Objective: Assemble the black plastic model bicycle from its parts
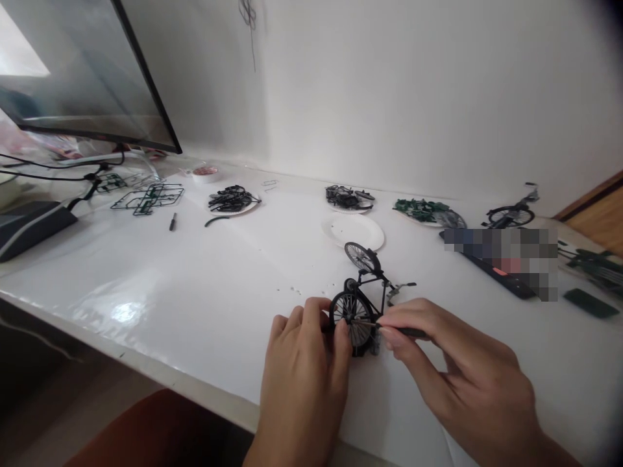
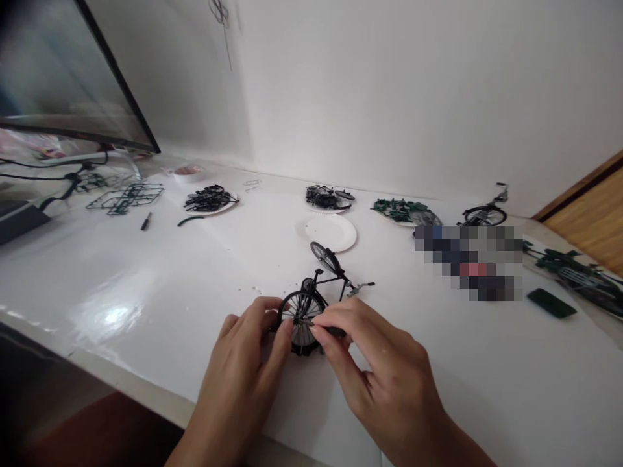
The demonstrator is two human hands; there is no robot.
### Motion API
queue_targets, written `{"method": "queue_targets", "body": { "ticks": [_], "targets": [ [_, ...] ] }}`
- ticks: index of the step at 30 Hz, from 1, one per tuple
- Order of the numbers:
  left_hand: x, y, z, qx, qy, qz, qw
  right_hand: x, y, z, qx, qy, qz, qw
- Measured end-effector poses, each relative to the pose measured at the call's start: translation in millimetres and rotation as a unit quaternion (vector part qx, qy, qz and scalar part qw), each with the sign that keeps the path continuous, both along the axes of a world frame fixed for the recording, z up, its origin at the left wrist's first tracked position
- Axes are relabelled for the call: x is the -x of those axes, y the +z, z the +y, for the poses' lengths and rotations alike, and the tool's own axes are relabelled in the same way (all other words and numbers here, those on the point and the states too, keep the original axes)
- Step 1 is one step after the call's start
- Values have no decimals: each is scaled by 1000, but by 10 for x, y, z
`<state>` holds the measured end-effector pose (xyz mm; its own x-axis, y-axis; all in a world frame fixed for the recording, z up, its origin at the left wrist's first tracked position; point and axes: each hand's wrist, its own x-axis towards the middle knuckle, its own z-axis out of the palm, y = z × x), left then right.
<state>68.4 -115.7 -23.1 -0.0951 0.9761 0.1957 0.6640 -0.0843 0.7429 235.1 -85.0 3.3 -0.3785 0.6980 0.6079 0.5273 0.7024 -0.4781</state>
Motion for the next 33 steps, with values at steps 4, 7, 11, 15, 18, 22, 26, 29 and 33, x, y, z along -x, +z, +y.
{"method": "queue_targets", "body": {
  "ticks": [4, 7, 11, 15, 18, 22, 26, 29, 33],
  "targets": [
    [1, -3, -1, -5, 1, 5, 1000, 2, 1, 1, -6, -1, -1, 1000],
    [4, -5, -8, -8, 2, 6, 1000, -8, -10, 3, -3, -3, 4, 1000],
    [4, -1, -15, -5, 3, 9, 1000, -18, -18, 1, -16, -1, -6, 1000],
    [2, 4, -15, 2, 2, 1, 1000, 5, 4, 3, -33, 0, -18, 999],
    [1, -2, -12, -2, 4, 2, 1000, 16, 6, 23, -38, 6, -22, 999],
    [1, -5, -16, -7, 3, 5, 1000, 4, -27, 49, -27, 12, -34, 999],
    [1, 8, -15, 0, 0, 4, 1000, -2, -24, 34, 2, 57, -59, 997],
    [2, 12, -3, 1, -4, 11, 1000, 14, 10, 19, -4, 61, -57, 997],
    [2, 14, 6, 2, -3, 12, 1000, 41, 13, 36, -8, 31, -35, 999]
  ]
}}
